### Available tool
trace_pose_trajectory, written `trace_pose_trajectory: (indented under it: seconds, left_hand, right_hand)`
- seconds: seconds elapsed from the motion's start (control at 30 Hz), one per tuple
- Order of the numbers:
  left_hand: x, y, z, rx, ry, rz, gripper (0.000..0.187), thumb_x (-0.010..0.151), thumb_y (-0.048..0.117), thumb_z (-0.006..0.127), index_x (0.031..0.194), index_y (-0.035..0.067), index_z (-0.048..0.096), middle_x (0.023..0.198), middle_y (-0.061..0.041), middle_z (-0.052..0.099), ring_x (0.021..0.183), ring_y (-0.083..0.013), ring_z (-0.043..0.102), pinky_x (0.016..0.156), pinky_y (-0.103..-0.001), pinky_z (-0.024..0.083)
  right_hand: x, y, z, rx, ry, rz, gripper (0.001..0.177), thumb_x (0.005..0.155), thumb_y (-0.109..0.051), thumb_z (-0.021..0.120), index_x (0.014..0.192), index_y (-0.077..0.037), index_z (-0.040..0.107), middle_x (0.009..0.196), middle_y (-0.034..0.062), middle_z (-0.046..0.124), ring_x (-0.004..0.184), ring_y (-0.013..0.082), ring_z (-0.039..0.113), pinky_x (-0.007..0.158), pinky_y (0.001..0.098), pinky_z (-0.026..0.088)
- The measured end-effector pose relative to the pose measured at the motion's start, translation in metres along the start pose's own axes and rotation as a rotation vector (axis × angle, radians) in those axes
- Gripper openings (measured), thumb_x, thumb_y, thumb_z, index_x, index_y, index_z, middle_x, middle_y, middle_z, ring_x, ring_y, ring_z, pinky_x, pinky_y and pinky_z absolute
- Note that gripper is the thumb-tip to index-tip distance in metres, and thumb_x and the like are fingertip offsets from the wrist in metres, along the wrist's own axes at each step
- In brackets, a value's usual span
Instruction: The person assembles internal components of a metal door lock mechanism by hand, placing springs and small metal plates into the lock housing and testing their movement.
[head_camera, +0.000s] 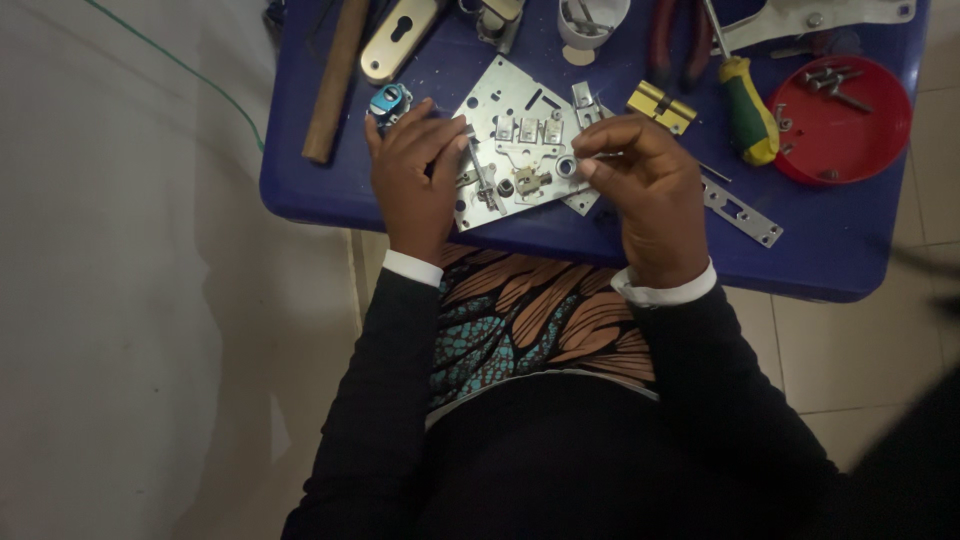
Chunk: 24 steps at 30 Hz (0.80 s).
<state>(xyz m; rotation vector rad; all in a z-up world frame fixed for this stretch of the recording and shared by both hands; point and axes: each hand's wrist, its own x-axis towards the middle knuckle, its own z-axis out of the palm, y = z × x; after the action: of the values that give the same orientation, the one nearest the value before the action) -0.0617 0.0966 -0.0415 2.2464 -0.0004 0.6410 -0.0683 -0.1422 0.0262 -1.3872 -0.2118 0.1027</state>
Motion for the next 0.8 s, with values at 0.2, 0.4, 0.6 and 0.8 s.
trace_pose_trajectory:
  seconds: [0.2,0.4,0.6,0.8]
  left_hand:
    - [0.001,-0.003,0.001,0.003,-0.012,-0.022,0.013,0.097,0.025,0.072,0.102,0.017,0.081,0.108,-0.002,0.079,0.128,-0.0235,0.063,0.128,-0.055,0.01]
    - [0.0,0.001,-0.001,-0.031,0.005,-0.033,0.012,0.096,0.025,0.073,0.099,0.017,0.081,0.105,-0.002,0.08,0.128,-0.0235,0.064,0.129,-0.054,0.011]
    - [0.001,0.005,-0.002,-0.003,0.006,-0.05,0.011,0.092,0.025,0.077,0.095,0.016,0.082,0.102,-0.003,0.08,0.127,-0.0246,0.065,0.127,-0.055,0.01]
    - [0.0,0.006,-0.003,-0.003,0.015,-0.045,0.011,0.091,0.024,0.078,0.093,0.014,0.082,0.1,-0.004,0.08,0.125,-0.0258,0.065,0.126,-0.056,0.011]
  right_hand:
    - [0.0,-0.003,0.001,-0.023,-0.004,-0.005,0.014,0.094,-0.002,0.071,0.108,-0.006,0.067,0.113,0.0054,0.068,0.105,0.0124,0.065,0.097,0.029,0.057]
    - [-0.002,-0.002,0.004,-0.13,-0.027,-0.038,0.014,0.096,-0.002,0.07,0.108,-0.006,0.066,0.115,0.0047,0.065,0.105,0.0114,0.064,0.095,0.0277,0.056]
    - [-0.002,0.001,0.011,-0.311,-0.075,-0.121,0.014,0.094,-0.005,0.073,0.108,-0.006,0.067,0.115,0.0034,0.064,0.101,0.0115,0.064,0.09,0.0266,0.056]
    - [0.001,0.013,0.016,-0.77,-0.121,-0.428,0.02,0.087,-0.01,0.083,0.104,-0.009,0.074,0.118,0.0036,0.067,0.119,0.0258,0.06,0.108,0.0424,0.044]
